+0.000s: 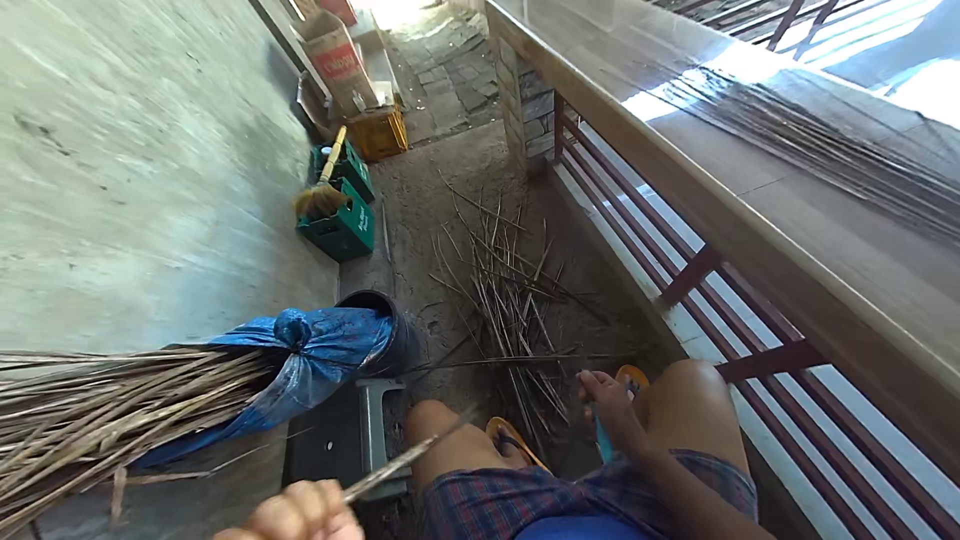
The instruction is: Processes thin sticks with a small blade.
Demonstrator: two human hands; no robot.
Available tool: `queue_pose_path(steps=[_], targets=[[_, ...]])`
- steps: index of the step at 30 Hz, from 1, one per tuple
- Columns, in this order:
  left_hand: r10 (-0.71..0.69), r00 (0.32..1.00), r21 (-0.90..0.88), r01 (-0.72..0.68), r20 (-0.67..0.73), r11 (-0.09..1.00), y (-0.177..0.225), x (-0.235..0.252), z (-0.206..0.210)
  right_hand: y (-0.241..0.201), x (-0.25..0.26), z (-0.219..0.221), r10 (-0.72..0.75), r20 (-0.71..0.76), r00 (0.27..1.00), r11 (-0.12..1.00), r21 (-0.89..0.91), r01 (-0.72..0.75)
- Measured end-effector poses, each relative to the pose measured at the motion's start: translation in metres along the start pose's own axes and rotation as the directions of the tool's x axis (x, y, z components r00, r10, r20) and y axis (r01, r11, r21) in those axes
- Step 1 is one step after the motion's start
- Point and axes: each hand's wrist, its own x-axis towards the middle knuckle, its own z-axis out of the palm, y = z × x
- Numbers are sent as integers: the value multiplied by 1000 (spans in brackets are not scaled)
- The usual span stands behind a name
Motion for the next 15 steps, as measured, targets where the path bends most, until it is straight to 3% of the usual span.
queue_pose_path(steps=[1, 3, 5, 7, 8, 10, 15], targets=[[-43, 999, -25, 43, 2, 999, -16, -7, 7, -8, -11, 11, -141, 74, 987, 989, -39, 144], [-116, 993, -87, 115, -14, 990, -43, -24, 19, -10, -30, 33, -406, 226, 886, 899, -72, 431], [-183, 983, -144, 183, 16, 973, -66, -34, 33, -4, -34, 49, -616, 407, 674, 719, -59, 692], [-223, 973, -153, 229, 57, 961, -79, -38, 47, 1, -33, 58, -671, 559, 488, 579, -16, 815], [-233, 970, -146, 240, 67, 960, -82, -37, 53, 4, -32, 60, -664, 610, 433, 552, 9, 834], [-253, 963, -107, 262, 88, 959, -87, -34, 60, 9, -30, 61, -650, 638, 412, 553, 25, 833], [-385, 919, 44, 382, 91, 923, -107, -27, 62, 20, -28, 57, -661, 513, 548, 643, 11, 766]])
